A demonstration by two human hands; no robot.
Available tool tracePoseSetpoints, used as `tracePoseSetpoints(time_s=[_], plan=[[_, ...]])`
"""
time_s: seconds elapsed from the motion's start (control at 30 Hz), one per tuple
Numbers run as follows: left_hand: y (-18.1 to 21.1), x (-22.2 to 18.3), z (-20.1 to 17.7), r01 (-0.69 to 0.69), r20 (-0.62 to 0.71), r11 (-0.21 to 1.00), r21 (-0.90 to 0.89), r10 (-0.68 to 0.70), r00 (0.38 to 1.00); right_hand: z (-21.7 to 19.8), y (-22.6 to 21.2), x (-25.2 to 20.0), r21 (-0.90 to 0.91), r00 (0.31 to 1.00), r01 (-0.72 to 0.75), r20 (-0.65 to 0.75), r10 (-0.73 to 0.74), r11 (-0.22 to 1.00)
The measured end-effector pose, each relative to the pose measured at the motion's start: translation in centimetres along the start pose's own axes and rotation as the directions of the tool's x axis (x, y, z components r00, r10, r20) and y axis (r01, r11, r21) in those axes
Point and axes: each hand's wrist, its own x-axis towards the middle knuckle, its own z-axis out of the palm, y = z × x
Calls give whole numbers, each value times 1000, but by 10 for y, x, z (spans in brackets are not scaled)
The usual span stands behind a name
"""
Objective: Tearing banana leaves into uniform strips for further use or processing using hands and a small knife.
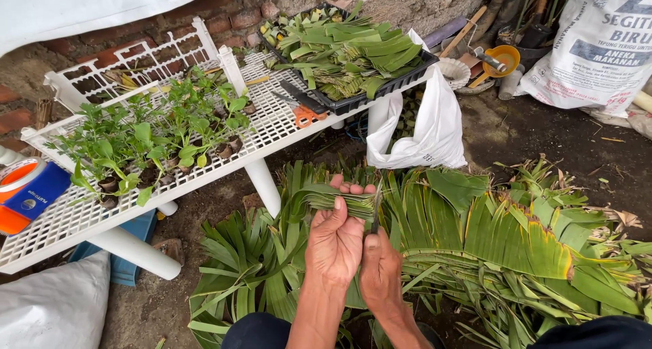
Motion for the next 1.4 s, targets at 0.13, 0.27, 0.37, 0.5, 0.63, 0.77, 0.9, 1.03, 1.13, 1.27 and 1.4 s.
tracePoseSetpoints(time_s=[0.13, 0.27, 0.37, 0.5, 0.63, 0.77, 0.9, 1.03, 1.13, 1.27, 1.4], plan=[[3, 1, 3, -31, 1, 1000, -6, 31, 1000, 2, 13, 3, 294, 986, 164, -89, -144, 942], [1, -3, 7, 6, -17, 1000, -15, -7, 1000, -9, 5, 2, 211, 997, 71, -28, -66, 975], [0, 0, 8, -12, -36, 1000, 0, 12, 999, -13, -8, 10, 180, 1000, 19, -18, -16, 984], [-3, -5, -1, -19, -33, 1000, 11, 19, 999, -22, -2, 0, 322, 989, 138, -103, -110, 937], [-3, 1, 11, 23, -35, 1000, -15, -24, 999, -21, -1, 15, 39, 996, 91, 15, -92, 995], [-4, -5, 5, 8, -21, 1000, -11, -8, 1000, -26, 5, 7, 143, 985, 171, -26, -169, 975], [-5, -5, -1, 14, -11, 1000, -22, -14, 1000, -33, 0, 0, 282, 978, 211, -63, -201, 936], [-2, 3, 1, 28, 23, 999, 24, -29, 999, -32, -6, 13, -29, 997, 76, -3, -76, 997], [-4, -19, -8, 7, -40, 1000, 18, -6, 999, -45, -3, -9, 226, 998, 26, 55, -39, 974], [-1, 4, 7, 22, 22, 997, 69, -24, 999, -51, -33, 22, 135, 995, -95, 4, 95, 986], [-1, -16, 11, 46, 119, 983, 175, -68, 991, -68, -27, 17, 603, 903, -421, 207, 377, 677]])
